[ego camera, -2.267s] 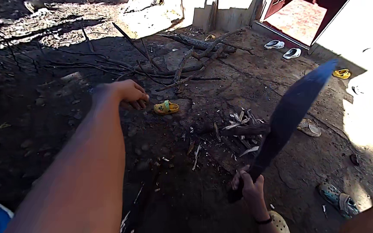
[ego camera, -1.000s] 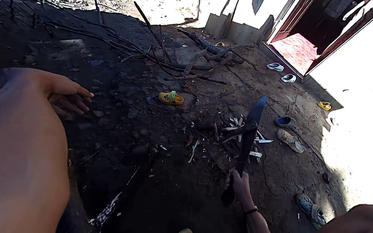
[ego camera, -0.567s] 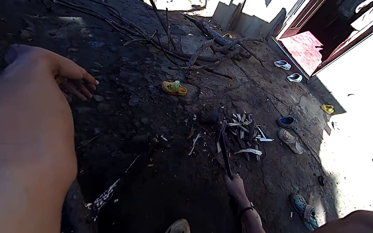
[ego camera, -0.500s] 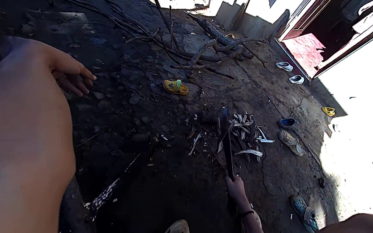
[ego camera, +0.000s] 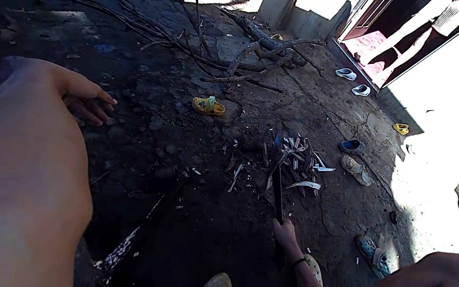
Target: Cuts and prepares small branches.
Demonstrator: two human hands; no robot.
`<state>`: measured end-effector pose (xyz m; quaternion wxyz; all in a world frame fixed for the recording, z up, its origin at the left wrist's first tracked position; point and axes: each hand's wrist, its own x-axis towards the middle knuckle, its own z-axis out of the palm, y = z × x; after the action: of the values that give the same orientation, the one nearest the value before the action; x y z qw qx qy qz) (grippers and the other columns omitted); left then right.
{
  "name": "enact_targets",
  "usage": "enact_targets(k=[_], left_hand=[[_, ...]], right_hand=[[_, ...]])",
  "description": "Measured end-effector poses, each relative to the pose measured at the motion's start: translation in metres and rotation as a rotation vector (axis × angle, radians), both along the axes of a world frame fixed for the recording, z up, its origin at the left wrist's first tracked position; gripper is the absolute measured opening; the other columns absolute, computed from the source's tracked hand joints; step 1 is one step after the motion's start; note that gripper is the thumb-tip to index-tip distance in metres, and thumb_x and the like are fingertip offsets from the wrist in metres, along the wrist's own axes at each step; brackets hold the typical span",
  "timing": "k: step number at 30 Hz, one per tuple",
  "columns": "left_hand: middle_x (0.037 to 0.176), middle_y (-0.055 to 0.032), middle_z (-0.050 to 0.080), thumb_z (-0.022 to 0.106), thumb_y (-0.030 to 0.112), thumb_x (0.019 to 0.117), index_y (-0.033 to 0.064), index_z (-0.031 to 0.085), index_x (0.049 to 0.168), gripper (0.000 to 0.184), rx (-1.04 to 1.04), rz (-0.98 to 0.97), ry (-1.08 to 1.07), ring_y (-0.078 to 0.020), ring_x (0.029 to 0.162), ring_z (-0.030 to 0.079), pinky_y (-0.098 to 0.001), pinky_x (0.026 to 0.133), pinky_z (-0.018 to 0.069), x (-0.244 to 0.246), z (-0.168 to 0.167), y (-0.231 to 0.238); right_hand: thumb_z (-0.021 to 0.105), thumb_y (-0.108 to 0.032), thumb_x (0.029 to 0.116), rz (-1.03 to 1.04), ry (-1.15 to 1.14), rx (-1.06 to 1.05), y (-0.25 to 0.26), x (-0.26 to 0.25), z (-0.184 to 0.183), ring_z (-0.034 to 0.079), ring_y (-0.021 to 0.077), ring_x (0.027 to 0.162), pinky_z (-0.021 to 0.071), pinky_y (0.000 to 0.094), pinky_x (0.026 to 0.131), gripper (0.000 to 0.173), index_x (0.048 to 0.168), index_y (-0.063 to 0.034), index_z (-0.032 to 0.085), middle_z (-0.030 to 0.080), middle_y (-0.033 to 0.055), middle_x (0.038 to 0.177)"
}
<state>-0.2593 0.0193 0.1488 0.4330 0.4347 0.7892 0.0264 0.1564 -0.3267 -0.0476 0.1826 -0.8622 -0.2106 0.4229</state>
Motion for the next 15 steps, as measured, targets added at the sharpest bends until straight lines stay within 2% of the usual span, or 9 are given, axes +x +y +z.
enact_targets(k=[2, 5, 7, 8, 9, 11, 12, 15], left_hand=[[0.129, -0.0213, 0.063, 0.038, 0.028, 0.1126, 0.0019, 0.056, 0.136, 0.039, 0.007, -0.005, -0.014, -0.0287, 0.105, 0.061, -0.0474, 0.089, 0.0451, 0.000, 0.000, 0.003], [0.130, -0.0197, 0.063, 0.039, 0.029, 0.1124, 0.0021, 0.057, 0.134, 0.039, 0.020, 0.005, -0.009, -0.0288, 0.109, 0.060, -0.0491, 0.091, 0.0436, -0.002, 0.000, 0.005], [0.131, -0.0185, 0.064, 0.041, 0.030, 0.1120, 0.0033, 0.058, 0.135, 0.039, 0.008, 0.017, -0.002, -0.0285, 0.111, 0.061, -0.0490, 0.092, 0.0438, -0.003, -0.003, 0.004], [0.130, -0.0181, 0.064, 0.041, 0.030, 0.1118, 0.0038, 0.058, 0.135, 0.038, 0.005, 0.017, 0.008, -0.0279, 0.110, 0.061, -0.0477, 0.091, 0.0445, -0.002, -0.003, 0.003], [0.129, -0.0172, 0.064, 0.042, 0.029, 0.1116, 0.0046, 0.058, 0.134, 0.037, -0.005, 0.010, 0.023, -0.0265, 0.109, 0.062, -0.0455, 0.090, 0.0460, 0.000, -0.003, 0.002], [0.129, -0.0178, 0.063, 0.041, 0.028, 0.1120, 0.0031, 0.057, 0.135, 0.037, -0.024, -0.002, 0.023, -0.0252, 0.107, 0.062, -0.0432, 0.090, 0.0463, 0.007, -0.004, -0.001], [0.129, -0.0178, 0.063, 0.040, 0.027, 0.1121, 0.0027, 0.057, 0.135, 0.037, -0.018, 0.000, 0.016, -0.0246, 0.107, 0.062, -0.0424, 0.091, 0.0463, 0.009, -0.002, -0.001], [0.128, -0.0211, 0.062, 0.040, 0.025, 0.1125, 0.0005, 0.054, 0.138, 0.038, 0.026, -0.004, -0.033, -0.0257, 0.101, 0.061, -0.0424, 0.089, 0.0481, 0.008, -0.001, -0.002]], right_hand=[[0.050, -0.022, 0.1090, -0.054, 0.059, 0.086, -0.003, -0.001, 0.005, 0.059, 0.0138, 0.044, 0.0540, 0.0299, 0.045, 0.026, 0.096, -0.0015, 0.060, 0.059, 0.0047, 0.058], [0.043, -0.010, 0.1087, -0.134, 0.178, 0.407, -0.003, -0.011, 0.016, 0.058, 0.0125, 0.042, 0.0539, 0.0274, 0.044, 0.030, 0.084, 0.0011, 0.056, 0.058, 0.0047, 0.054], [0.038, -0.007, 0.1062, -0.123, 0.213, 0.566, 0.003, -0.016, 0.019, 0.056, 0.0096, 0.042, 0.0533, 0.0250, 0.045, 0.032, 0.078, -0.0028, 0.053, 0.056, 0.0016, 0.053], [0.039, -0.007, 0.1067, -0.101, 0.175, 0.528, 0.005, -0.016, 0.016, 0.056, 0.0093, 0.042, 0.0531, 0.0247, 0.046, 0.032, 0.079, -0.0030, 0.053, 0.056, 0.0012, 0.053], [0.043, -0.011, 0.1078, -0.074, 0.111, 0.392, 0.002, -0.015, 0.011, 0.056, 0.0103, 0.043, 0.0529, 0.0260, 0.047, 0.031, 0.081, -0.0015, 0.055, 0.055, 0.0021, 0.054], [0.048, -0.025, 0.1089, -0.033, 0.066, 0.042, -0.007, -0.013, 0.002, 0.058, 0.0129, 0.045, 0.0532, 0.0297, 0.047, 0.031, 0.092, -0.0013, 0.060, 0.057, 0.0039, 0.057], [0.048, -0.029, 0.1093, -0.039, 0.086, -0.042, -0.008, -0.014, 0.001, 0.058, 0.0135, 0.044, 0.0534, 0.0306, 0.045, 0.032, 0.097, -0.0022, 0.060, 0.057, 0.0042, 0.058], [0.048, -0.029, 0.1097, -0.079, 0.128, -0.063, -0.013, -0.021, 0.002, 0.059, 0.0148, 0.043, 0.0533, 0.0311, 0.043, 0.031, 0.099, -0.0021, 0.058, 0.058, 0.0051, 0.057]])
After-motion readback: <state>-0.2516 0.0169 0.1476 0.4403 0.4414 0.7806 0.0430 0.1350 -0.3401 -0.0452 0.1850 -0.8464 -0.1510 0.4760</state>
